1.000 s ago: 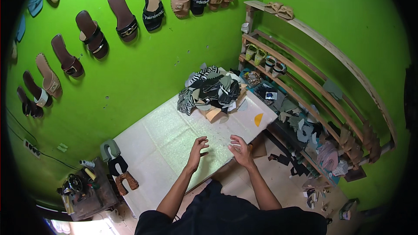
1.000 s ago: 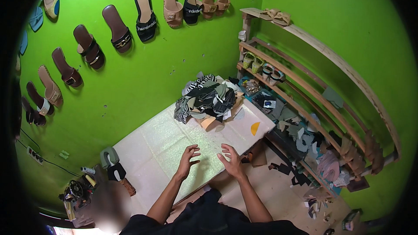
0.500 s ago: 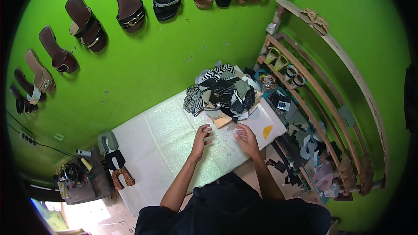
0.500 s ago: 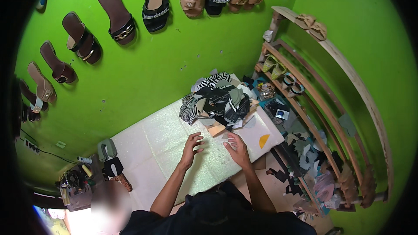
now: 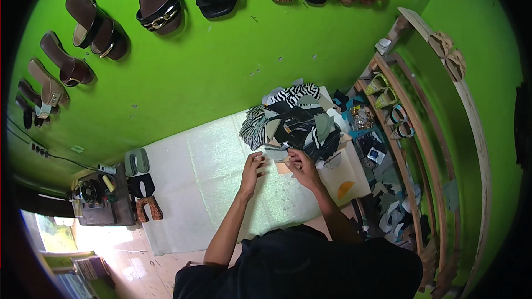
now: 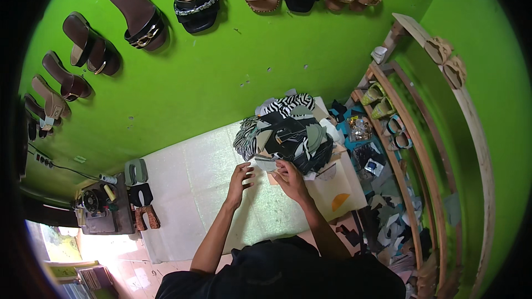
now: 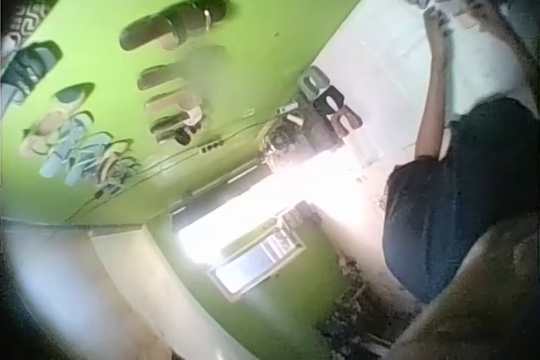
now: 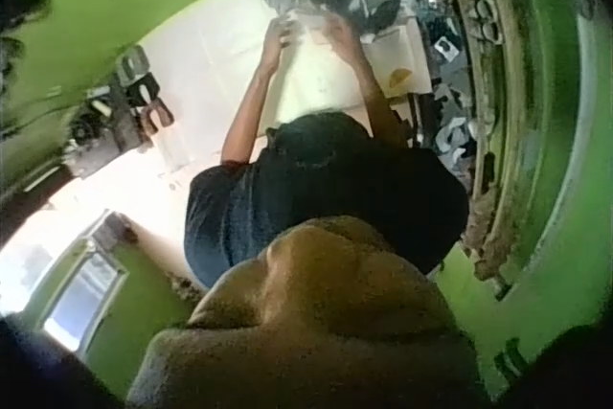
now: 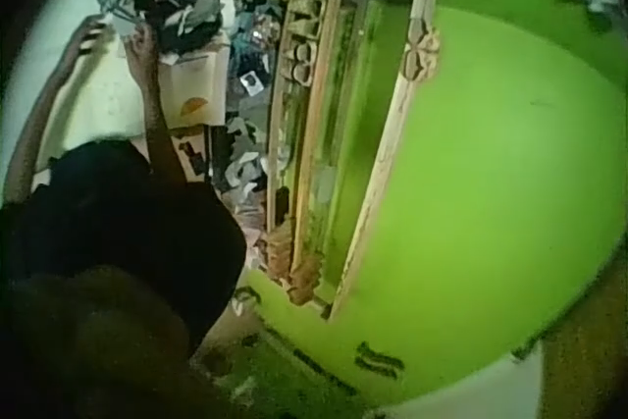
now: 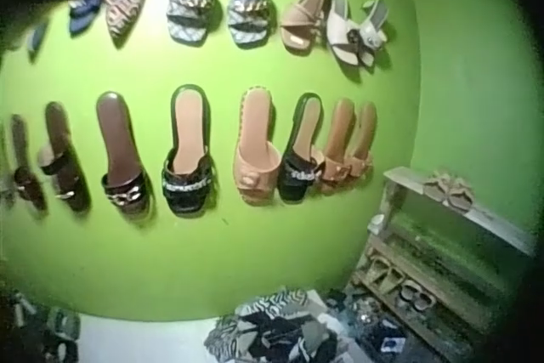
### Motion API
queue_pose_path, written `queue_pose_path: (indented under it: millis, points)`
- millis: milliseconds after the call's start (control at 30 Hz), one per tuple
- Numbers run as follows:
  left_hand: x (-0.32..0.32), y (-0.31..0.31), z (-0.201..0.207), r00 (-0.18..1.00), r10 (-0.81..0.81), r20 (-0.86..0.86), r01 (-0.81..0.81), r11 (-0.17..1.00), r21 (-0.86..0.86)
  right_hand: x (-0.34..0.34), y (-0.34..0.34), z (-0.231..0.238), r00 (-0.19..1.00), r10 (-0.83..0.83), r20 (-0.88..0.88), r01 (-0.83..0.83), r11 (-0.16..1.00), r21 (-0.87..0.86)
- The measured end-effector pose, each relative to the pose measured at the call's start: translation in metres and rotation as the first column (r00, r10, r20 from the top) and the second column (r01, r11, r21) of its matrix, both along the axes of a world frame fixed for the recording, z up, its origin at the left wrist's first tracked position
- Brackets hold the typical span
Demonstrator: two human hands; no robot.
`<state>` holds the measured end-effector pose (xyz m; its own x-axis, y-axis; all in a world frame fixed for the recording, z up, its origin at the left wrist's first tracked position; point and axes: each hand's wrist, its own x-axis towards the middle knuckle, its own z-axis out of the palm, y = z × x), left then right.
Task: Organizing and sorting various shoe upper components and patterns on a work table.
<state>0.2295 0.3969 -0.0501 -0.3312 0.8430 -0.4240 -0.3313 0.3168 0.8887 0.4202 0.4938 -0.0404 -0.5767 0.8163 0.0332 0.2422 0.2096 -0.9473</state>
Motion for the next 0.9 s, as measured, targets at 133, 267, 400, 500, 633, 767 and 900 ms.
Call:
queue_pose_path:
  millis: [133,267,400,500,633,767,900]
  points:
    - [0.003,0.034,0.002,0.999,0.039,0.001,-0.039,0.999,-0.018,-0.005,0.032,0.001,1.0,0.007,-0.015,-0.007,1.0,-0.002]
    - [0.002,0.066,-0.017,0.988,0.046,-0.147,-0.049,0.999,-0.014,-0.01,0.076,0.004,0.998,-0.048,0.036,0.044,0.994,0.101]
    - [0.007,0.094,-0.027,0.813,0.049,-0.581,-0.045,0.999,0.023,-0.013,0.128,0.006,0.957,-0.12,0.264,0.017,0.932,0.362]
    - [0.024,0.114,-0.015,0.756,0.008,-0.655,-0.101,0.989,-0.104,-0.011,0.163,-0.007,0.877,-0.191,0.44,-0.024,0.898,0.439]
    - [0.031,0.12,-0.035,0.77,0.113,-0.628,-0.206,0.975,-0.077,-0.026,0.182,-0.025,0.759,-0.228,0.61,-0.097,0.887,0.452]
    - [0.035,0.12,-0.041,0.771,0.179,-0.611,-0.247,0.969,-0.028,-0.03,0.183,-0.03,0.725,-0.273,0.632,-0.058,0.891,0.451]
    - [0.04,0.118,-0.033,0.785,0.326,-0.527,-0.312,0.943,0.119,-0.03,0.187,-0.024,0.748,-0.328,0.576,0.023,0.881,0.473]
